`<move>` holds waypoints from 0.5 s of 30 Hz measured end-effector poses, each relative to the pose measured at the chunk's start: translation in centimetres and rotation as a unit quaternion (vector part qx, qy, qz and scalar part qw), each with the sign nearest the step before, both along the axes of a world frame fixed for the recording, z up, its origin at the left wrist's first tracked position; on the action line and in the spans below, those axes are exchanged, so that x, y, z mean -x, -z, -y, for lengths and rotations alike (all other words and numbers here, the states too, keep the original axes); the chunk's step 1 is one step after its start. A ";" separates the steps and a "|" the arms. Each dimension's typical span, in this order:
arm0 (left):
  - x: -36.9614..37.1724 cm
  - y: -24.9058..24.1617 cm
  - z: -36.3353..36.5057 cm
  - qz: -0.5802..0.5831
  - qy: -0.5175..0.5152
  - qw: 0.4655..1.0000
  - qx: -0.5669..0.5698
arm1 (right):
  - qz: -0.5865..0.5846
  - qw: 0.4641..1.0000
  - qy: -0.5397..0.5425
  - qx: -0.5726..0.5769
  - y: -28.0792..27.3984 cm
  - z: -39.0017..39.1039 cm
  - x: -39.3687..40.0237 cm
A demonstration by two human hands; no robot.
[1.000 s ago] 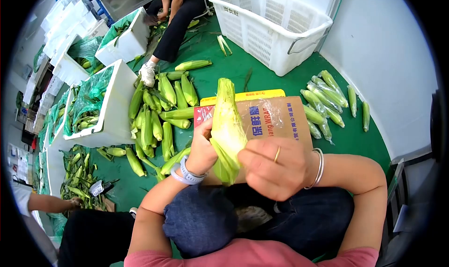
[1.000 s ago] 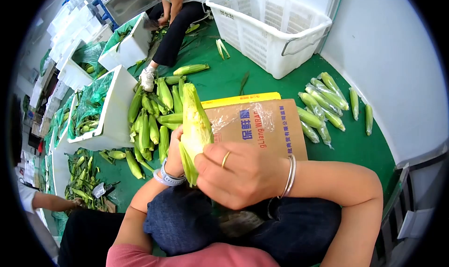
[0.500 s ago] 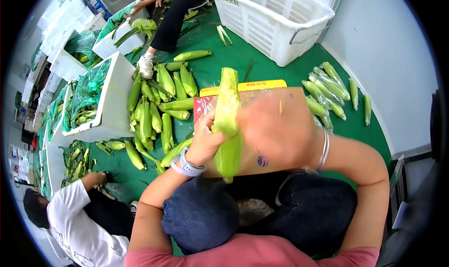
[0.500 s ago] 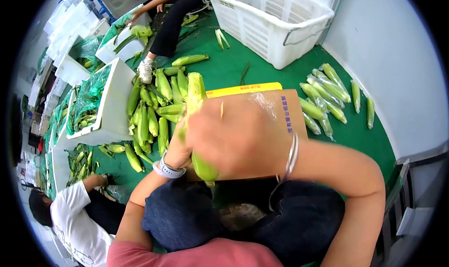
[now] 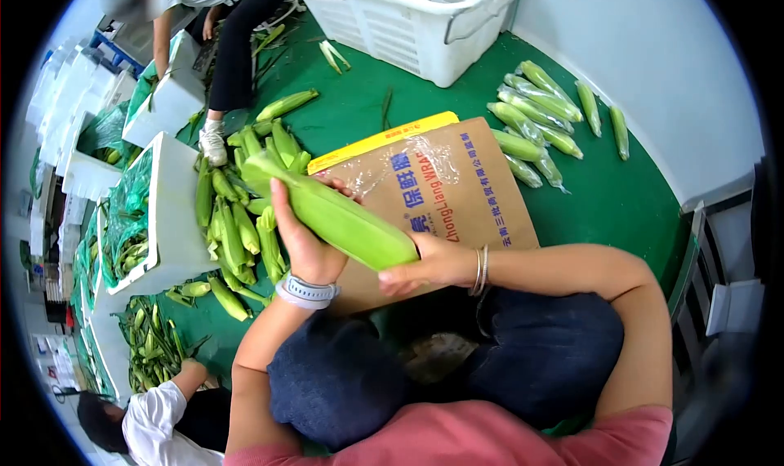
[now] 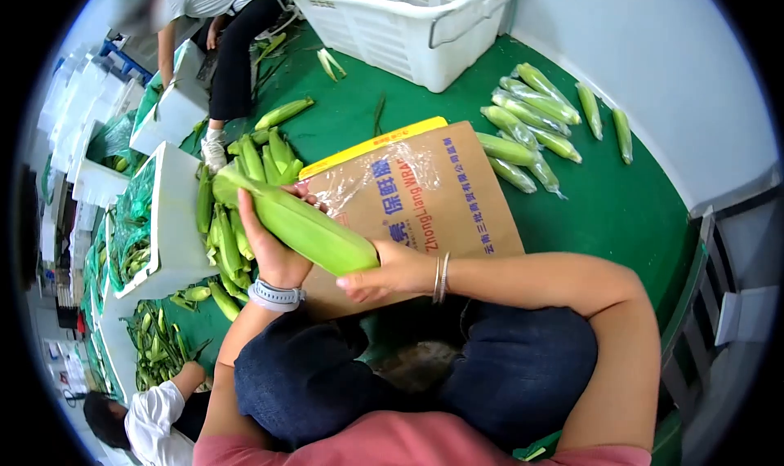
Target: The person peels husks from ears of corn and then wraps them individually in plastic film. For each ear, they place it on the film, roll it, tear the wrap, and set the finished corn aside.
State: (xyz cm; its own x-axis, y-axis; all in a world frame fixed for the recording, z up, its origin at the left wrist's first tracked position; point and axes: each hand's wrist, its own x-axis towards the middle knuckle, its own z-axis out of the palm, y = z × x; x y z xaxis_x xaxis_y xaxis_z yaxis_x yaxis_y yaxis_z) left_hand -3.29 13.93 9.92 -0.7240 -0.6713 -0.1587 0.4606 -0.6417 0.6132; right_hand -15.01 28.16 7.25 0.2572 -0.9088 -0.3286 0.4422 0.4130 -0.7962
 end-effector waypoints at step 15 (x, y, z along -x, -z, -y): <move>-1.5 1.0 0.9 0.238 0.048 0.398 0.885 | -0.371 0.928 -0.032 -0.012 1.1 -1.0 6.4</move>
State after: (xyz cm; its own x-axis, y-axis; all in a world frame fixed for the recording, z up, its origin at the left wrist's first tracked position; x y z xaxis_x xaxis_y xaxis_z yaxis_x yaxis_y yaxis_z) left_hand -1.75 13.01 8.91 -0.9305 -0.0103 0.3661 0.0471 0.9879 0.1476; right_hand -21.40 29.16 6.18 0.0058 -0.8898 -0.4563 -0.2495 0.4406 -0.8624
